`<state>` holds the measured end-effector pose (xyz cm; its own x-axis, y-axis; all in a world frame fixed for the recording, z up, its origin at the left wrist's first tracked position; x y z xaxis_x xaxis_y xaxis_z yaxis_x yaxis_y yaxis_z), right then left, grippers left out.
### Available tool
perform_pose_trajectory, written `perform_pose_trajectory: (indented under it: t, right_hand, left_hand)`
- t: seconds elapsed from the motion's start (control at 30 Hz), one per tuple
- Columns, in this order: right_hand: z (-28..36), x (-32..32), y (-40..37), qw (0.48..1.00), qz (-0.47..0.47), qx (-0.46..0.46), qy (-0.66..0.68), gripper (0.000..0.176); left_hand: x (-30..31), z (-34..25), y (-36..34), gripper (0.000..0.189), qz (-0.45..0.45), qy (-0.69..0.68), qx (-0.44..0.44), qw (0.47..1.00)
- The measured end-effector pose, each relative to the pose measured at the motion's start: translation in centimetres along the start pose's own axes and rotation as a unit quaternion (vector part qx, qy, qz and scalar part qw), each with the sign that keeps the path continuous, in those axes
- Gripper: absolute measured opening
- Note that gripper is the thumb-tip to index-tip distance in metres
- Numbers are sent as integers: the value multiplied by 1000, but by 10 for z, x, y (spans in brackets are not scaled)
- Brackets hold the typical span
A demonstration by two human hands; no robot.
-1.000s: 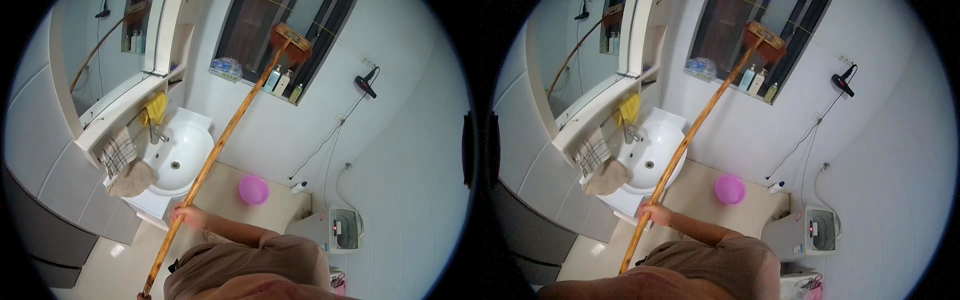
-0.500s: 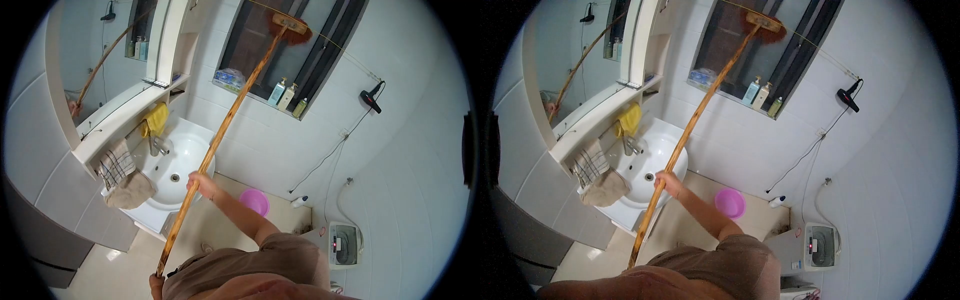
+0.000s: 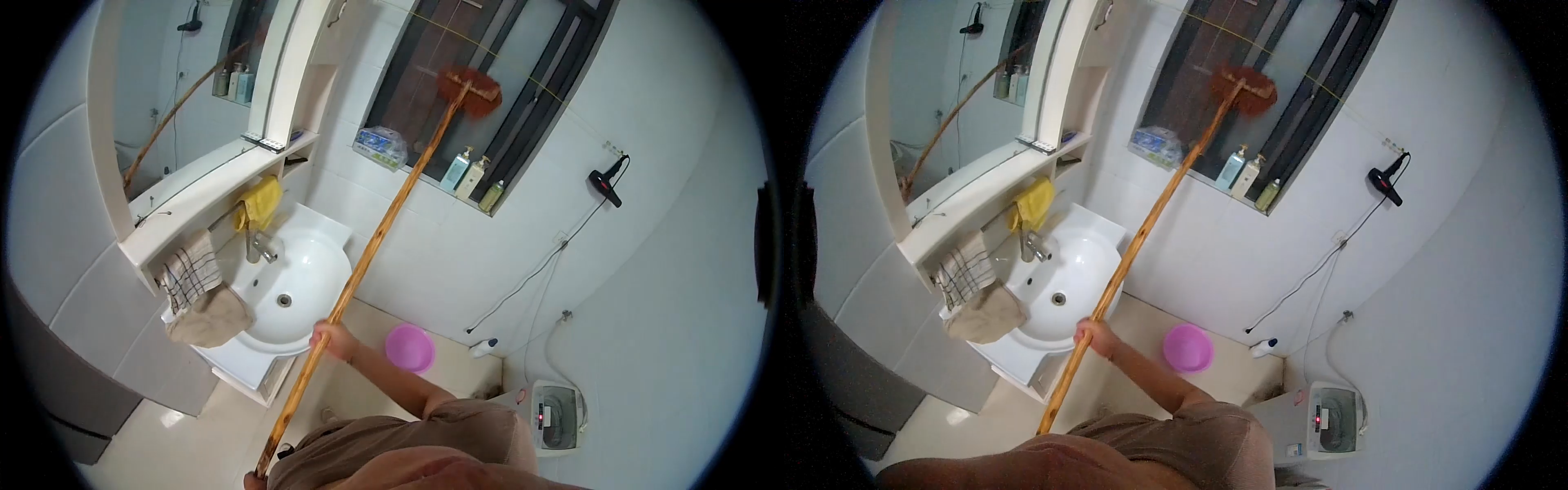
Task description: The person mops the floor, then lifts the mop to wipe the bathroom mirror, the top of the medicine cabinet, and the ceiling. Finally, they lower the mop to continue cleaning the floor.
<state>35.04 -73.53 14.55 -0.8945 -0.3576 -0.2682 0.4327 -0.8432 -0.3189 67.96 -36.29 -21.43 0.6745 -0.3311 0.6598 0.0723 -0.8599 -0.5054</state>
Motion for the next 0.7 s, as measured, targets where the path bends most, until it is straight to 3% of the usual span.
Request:
perform_pose_trajectory:
  t: [0.03, 0.1, 0.17, 0.23, 0.33, 0.5, 0.57, 0.63, 0.7]
  right_hand:
    - [8, 18, 9, 998, -1, -25, 63, 18]
    - [25, 57, 30, 997, -6, -2, 78, 17]
    - [73, 69, 26, 997, -40, 0, 72, 19]
    - [107, 85, 28, 996, -51, -8, 78, 21]
    - [148, 95, 25, 995, -76, -24, 61, 22]
    - [147, 104, 32, 997, -46, -29, 58, 19]
    - [128, 99, 35, 997, -25, -14, 78, 17]
    - [96, 85, 32, 995, 9, 87, -40, 16]
    - [49, 79, 36, 994, 56, -30, 93, 16]
  left_hand:
    - [-5, -23, 38, 26, -71, -87, 40, 993]
    - [-10, -69, 72, 28, -86, -61, -62, 992]
    - [3, -130, 92, 31, -84, -88, -123, 985]
    - [39, -196, 91, 34, -30, -150, -111, 982]
    - [26, -227, 121, 36, -65, -163, -128, 976]
    - [40, -241, 121, 37, -64, -140, -127, 980]
    - [33, -213, 117, 36, -70, -138, -122, 980]
    - [34, -188, 100, 33, -73, -114, -92, 986]
    - [33, -147, 74, 31, -88, -129, -59, 986]
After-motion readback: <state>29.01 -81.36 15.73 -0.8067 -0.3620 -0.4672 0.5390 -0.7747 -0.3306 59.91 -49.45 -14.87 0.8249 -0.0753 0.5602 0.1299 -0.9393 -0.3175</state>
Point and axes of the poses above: each hand's wrist, its own y-axis towards the middle knuckle, its own x-axis out of the back of the hand, z = x × y, the point moved 2 cm from there along y, towards the middle knuckle, and after that the axes turned 15 degrees about -x, right-handed, at the moved point
